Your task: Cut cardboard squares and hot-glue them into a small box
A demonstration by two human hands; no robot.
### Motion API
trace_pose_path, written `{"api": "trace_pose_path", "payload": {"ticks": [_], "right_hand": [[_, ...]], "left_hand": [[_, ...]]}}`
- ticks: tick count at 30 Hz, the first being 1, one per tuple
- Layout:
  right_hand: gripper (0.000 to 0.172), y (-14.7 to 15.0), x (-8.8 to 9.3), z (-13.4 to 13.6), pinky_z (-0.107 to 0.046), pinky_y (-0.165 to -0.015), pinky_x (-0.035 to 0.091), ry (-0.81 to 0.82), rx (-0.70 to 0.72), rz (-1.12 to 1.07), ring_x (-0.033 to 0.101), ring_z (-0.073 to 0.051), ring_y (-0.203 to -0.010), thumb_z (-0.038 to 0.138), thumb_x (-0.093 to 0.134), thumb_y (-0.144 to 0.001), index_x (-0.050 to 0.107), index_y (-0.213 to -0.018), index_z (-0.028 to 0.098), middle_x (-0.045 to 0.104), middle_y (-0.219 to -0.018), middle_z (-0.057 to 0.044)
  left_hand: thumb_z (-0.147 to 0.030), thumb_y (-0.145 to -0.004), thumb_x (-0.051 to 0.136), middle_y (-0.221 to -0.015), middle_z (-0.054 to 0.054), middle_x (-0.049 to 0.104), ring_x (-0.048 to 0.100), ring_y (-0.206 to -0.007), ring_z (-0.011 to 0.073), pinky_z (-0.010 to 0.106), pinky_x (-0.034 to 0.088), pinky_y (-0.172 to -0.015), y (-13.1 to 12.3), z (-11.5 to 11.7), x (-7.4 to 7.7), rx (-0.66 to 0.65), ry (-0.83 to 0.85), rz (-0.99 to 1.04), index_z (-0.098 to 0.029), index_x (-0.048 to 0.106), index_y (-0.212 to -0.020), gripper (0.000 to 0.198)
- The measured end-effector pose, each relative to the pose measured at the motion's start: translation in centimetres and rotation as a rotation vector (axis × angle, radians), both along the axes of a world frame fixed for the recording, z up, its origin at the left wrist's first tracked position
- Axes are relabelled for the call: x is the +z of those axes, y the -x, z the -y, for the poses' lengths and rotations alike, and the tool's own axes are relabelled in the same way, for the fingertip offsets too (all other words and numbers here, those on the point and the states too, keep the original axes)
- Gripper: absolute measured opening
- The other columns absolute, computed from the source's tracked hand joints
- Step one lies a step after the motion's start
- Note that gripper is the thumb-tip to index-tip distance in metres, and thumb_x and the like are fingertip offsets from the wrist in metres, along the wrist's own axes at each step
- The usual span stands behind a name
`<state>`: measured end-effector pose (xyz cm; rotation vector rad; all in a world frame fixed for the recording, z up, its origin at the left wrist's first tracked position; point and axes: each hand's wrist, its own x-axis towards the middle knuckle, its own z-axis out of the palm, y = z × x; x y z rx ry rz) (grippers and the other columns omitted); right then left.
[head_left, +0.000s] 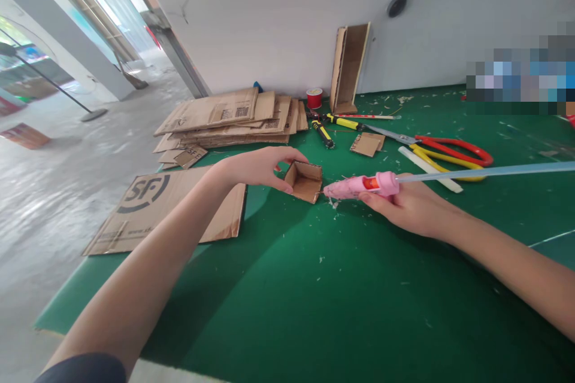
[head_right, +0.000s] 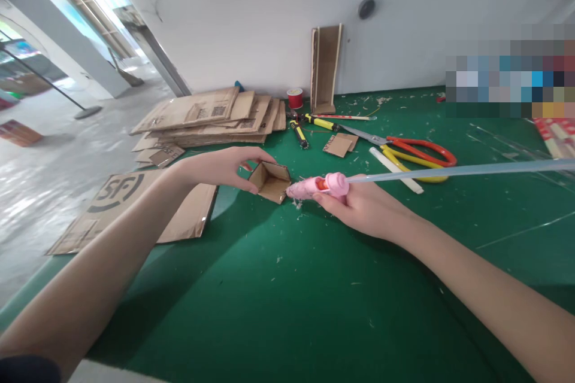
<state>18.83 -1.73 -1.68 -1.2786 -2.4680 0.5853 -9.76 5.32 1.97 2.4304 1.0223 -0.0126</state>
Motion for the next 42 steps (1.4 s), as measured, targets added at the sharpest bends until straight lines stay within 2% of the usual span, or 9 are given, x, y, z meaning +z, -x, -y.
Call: {"api": "trace_pose_path", "payload": {"ticks": [4,9,11,17,23,29,33,37,42], "right_hand": [[0.040,0.4,0.6,0.1,-0.033,-0.081,0.051,0.026,0.043,-0.046,0.064,-0.021,-0.100,0.042,0.033,-0.094,0.061,-0.122,0.036,0.070,-0.108,0.003],[0.042,0.3,0.3,0.1,-0.033,-0.065,0.049,-0.011,0.011,0.056,0.065,-0.021,-0.072,0.047,0.035,-0.092,0.073,-0.085,0.030,0.067,-0.068,0.000],[0.043,0.1,-0.3,0.1,-0.033,-0.060,0.047,-0.021,-0.001,0.079,0.062,-0.020,-0.064,0.049,0.036,-0.091,0.069,-0.073,0.027,0.064,-0.063,0.000],[0.046,-0.4,-1.1,-0.1,-0.031,-0.052,0.042,-0.002,-0.030,0.019,0.055,-0.017,-0.054,0.052,0.036,-0.090,0.061,-0.065,0.024,0.058,-0.057,0.000],[0.047,-1.9,-1.7,-0.8,-0.030,-0.049,0.046,0.066,-0.156,-0.210,0.056,-0.015,-0.050,0.057,0.037,-0.089,0.065,-0.074,0.023,0.066,-0.068,-0.003],[0.054,-1.7,-1.4,-2.2,-0.035,-0.050,0.045,-0.063,-0.423,-0.144,0.059,-0.021,-0.050,0.062,0.035,-0.087,0.068,-0.073,0.022,0.058,-0.049,-0.002],[0.059,-0.1,-1.0,-3.6,-0.037,-0.057,0.046,-0.130,-0.376,-0.032,0.063,-0.025,-0.062,0.060,0.027,-0.091,0.069,-0.077,0.022,0.064,-0.060,-0.006],[0.062,2.0,-0.6,-5.9,-0.037,-0.065,0.047,-0.205,-0.274,0.037,0.065,-0.028,-0.081,0.060,0.020,-0.093,0.070,-0.098,0.022,0.071,-0.087,-0.010],[0.066,4.8,0.0,-9.1,-0.037,-0.067,0.044,-0.300,-0.257,0.101,0.065,-0.030,-0.087,0.061,0.015,-0.092,0.063,-0.118,0.025,0.071,-0.098,-0.010]], "left_hand": [[-0.047,-0.073,0.065,-0.134,0.002,0.051,0.049,-0.119,0.0217,0.028,0.040,-0.093,0.0,0.0,0.0,0.004,0.013,0.006,-0.028,0.046,-0.130,0.063],[-0.048,-0.072,0.064,-0.136,0.002,0.049,0.048,-0.120,0.0223,0.029,0.041,-0.093,0.0,0.0,-0.1,0.007,0.025,0.011,-0.029,0.046,-0.130,0.064],[-0.047,-0.072,0.064,-0.136,0.002,0.049,0.049,-0.119,0.0217,0.028,0.041,-0.093,0.1,0.0,-0.1,0.002,0.024,0.015,-0.029,0.046,-0.130,0.063],[-0.045,-0.073,0.064,-0.135,0.002,0.050,0.049,-0.119,0.0221,0.029,0.041,-0.093,-0.1,0.0,0.0,-0.004,0.019,0.014,-0.028,0.046,-0.130,0.062],[-0.048,-0.072,0.064,-0.132,0.003,0.053,0.052,-0.114,0.0222,0.028,0.042,-0.090,0.4,0.1,1.2,0.053,-0.039,-0.031,-0.026,0.047,-0.130,0.064],[-0.054,-0.070,0.065,-0.126,0.006,0.057,0.055,-0.110,0.0239,0.031,0.043,-0.089,2.4,-0.1,3.1,0.170,-0.169,-0.077,-0.022,0.049,-0.129,0.069],[-0.056,-0.070,0.065,-0.130,0.008,0.055,0.054,-0.114,0.0245,0.031,0.044,-0.090,3.5,0.3,4.6,0.240,-0.173,-0.081,-0.021,0.045,-0.132,0.074],[-0.059,-0.069,0.065,-0.128,0.008,0.056,0.054,-0.112,0.0250,0.032,0.044,-0.088,3.6,1.0,5.6,0.251,-0.162,-0.085,-0.022,0.046,-0.130,0.073],[-0.060,-0.068,0.065,-0.122,0.007,0.059,0.057,-0.106,0.0240,0.030,0.044,-0.083,1.9,1.4,4.8,0.180,-0.142,-0.089,-0.022,0.051,-0.122,0.067]]}}
